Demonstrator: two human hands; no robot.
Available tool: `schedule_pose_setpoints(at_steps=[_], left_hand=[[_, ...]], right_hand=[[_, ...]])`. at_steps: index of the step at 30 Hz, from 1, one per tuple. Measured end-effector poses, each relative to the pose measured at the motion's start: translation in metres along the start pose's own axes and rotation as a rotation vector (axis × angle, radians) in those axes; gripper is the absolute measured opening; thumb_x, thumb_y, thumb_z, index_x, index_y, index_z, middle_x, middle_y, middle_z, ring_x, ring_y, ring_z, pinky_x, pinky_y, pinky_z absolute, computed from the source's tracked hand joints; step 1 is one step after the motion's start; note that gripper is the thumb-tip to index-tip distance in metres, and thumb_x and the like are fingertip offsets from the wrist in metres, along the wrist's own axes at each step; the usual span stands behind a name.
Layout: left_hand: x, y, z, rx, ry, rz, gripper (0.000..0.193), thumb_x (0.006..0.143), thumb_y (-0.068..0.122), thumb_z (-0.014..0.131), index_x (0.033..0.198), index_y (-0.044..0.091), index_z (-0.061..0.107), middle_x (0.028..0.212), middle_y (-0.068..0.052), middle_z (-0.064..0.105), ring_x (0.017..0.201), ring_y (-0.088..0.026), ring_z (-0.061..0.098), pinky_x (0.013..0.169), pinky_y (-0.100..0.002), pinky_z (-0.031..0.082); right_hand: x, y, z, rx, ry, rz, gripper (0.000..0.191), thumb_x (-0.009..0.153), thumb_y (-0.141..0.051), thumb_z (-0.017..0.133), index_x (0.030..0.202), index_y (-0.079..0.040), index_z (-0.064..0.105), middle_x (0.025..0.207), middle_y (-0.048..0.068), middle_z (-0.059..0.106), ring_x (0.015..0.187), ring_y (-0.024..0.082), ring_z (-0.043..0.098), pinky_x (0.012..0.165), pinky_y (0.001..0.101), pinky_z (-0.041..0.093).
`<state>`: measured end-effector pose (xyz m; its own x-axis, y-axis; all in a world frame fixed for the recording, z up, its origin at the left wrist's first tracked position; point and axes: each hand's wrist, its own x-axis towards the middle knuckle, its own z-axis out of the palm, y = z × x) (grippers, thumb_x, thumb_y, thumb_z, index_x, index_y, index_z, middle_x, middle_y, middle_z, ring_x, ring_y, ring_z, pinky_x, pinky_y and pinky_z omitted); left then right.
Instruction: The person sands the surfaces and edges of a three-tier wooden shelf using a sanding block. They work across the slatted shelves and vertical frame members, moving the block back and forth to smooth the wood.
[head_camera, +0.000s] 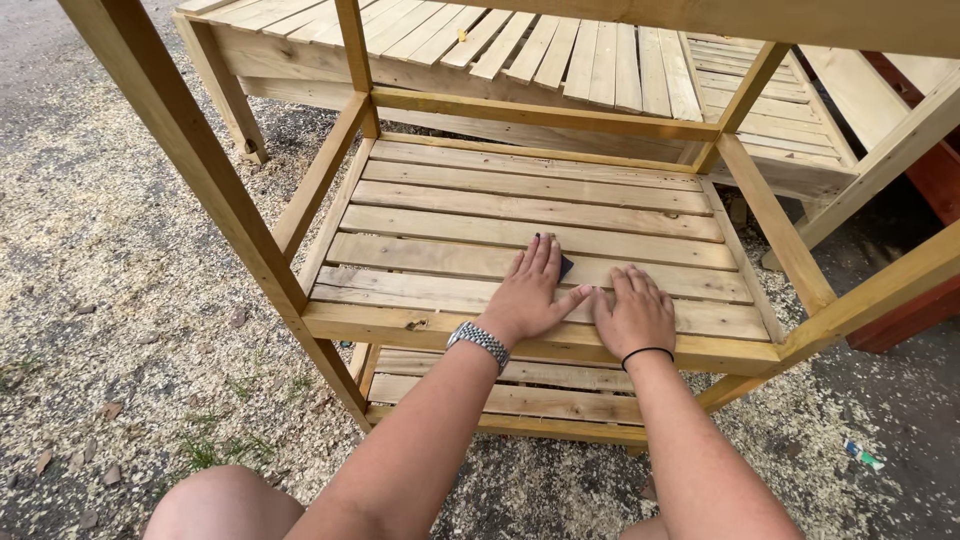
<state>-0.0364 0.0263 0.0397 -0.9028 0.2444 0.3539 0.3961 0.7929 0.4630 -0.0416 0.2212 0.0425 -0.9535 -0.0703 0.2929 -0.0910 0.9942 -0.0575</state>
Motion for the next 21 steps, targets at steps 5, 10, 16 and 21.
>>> schedule_pose_setpoints(at_steps=[5, 10, 16, 21], left_hand=[[-0.052, -0.071, -0.072, 0.307, 0.071, -0.121, 0.085, 0.1, 0.067, 0.027, 0.161, 0.008, 0.022, 0.168, -0.014, 0.02, 0.157, -0.028, 0.014, 0.125, -0.046, 0.01], [-0.073, -0.083, -0.095, 0.424, -0.142, -0.201, 0.091, 0.097, 0.07, 0.026, 0.159, 0.004, 0.018, 0.167, -0.015, 0.018, 0.154, -0.028, 0.014, 0.123, -0.043, 0.014], [-0.072, -0.078, -0.094, 0.371, -0.115, -0.239, 0.087, 0.097, 0.065, 0.033, 0.157, 0.002, 0.024, 0.165, -0.015, 0.022, 0.153, -0.027, 0.019, 0.121, -0.042, 0.017], [-0.079, -0.085, -0.086, 0.303, 0.069, -0.228, 0.071, 0.101, 0.052, 0.042, 0.148, -0.001, 0.047, 0.155, -0.018, 0.046, 0.145, -0.027, 0.042, 0.121, -0.038, 0.03]], right_hand=[[-0.001, -0.001, -0.002, 0.01, -0.081, 0.02, 0.067, 0.1, -0.053, 0.036, 0.154, -0.015, 0.039, 0.163, 0.01, 0.035, 0.151, 0.025, 0.029, 0.123, 0.0466, 0.02], [0.003, -0.004, -0.015, -0.028, -0.173, 0.065, 0.074, 0.097, -0.057, 0.035, 0.159, -0.017, 0.028, 0.167, 0.007, 0.021, 0.154, 0.023, 0.018, 0.123, 0.0481, 0.015], [0.001, -0.076, -0.013, 0.043, -0.135, -0.022, 0.082, 0.097, -0.06, 0.035, 0.16, -0.008, 0.023, 0.169, 0.012, 0.014, 0.156, 0.026, 0.012, 0.122, 0.0532, 0.009], [-0.002, -0.162, 0.007, -0.014, -0.241, -0.179, 0.074, 0.102, -0.053, 0.03, 0.161, -0.009, 0.023, 0.17, 0.007, 0.016, 0.157, 0.025, 0.012, 0.125, 0.0548, 0.005]])
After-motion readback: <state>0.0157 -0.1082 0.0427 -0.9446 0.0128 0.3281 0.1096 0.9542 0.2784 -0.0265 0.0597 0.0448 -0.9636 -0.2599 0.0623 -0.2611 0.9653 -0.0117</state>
